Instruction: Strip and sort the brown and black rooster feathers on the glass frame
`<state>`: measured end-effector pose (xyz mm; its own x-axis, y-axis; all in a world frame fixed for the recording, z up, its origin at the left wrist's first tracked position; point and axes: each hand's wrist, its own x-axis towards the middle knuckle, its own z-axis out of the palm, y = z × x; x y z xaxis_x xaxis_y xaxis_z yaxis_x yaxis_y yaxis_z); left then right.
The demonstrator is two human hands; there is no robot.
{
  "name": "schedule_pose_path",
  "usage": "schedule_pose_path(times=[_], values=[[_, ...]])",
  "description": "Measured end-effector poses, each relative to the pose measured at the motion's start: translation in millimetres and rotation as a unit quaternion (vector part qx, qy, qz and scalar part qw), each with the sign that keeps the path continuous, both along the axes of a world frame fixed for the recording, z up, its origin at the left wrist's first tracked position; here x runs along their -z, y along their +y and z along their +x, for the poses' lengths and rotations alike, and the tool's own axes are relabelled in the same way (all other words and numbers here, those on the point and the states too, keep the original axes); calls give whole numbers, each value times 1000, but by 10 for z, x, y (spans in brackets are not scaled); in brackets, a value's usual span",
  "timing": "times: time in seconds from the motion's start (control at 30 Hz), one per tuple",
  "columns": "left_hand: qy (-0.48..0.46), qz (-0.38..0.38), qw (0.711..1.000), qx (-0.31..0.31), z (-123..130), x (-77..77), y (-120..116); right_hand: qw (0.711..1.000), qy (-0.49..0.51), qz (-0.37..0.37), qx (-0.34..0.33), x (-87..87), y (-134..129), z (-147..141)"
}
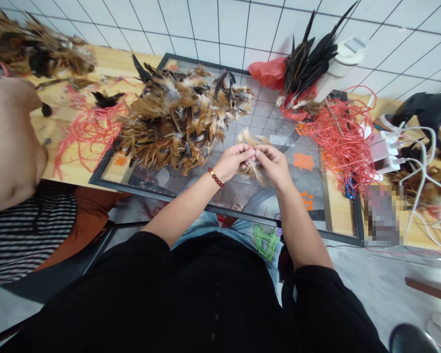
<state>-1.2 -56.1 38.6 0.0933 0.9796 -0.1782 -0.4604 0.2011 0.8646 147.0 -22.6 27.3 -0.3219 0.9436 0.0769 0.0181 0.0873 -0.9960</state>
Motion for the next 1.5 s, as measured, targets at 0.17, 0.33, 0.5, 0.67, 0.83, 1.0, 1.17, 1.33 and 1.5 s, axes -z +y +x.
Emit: schedule_pose_path(times=[0.17, 0.33, 0.5, 0.67, 0.83, 1.0, 1.17, 1.33, 1.5], values=[[10, -5, 1000, 7, -3, -12, -7, 1000, -11, 28, 6, 7, -10, 6], [30, -49, 998, 18, 1, 0, 1, 997, -22, 68, 40, 68, 22, 2], [6, -89, 996, 5, -11, 12, 1, 991, -23, 111, 66, 75, 18, 10], [-61, -134, 989, 13, -60, 10, 22, 989, 1, 134, 55, 46, -17, -2], [-116, -139, 983, 24, -79, 34, 59, 990, 3, 125, 58, 37, -19, -21], [-89, -111, 990, -18, -40, 26, 29, 990, 17, 109, 84, 46, 22, -19], [-27, -63, 996, -60, 2, 41, 25, 990, 20, 101, 97, 33, 19, -29], [12, -8, 997, -77, 30, 62, 38, 992, 10, 97, 77, 23, 10, -28], [110, 51, 989, -88, 61, 93, 17, 997, 7, 40, 71, 59, 51, -12]])
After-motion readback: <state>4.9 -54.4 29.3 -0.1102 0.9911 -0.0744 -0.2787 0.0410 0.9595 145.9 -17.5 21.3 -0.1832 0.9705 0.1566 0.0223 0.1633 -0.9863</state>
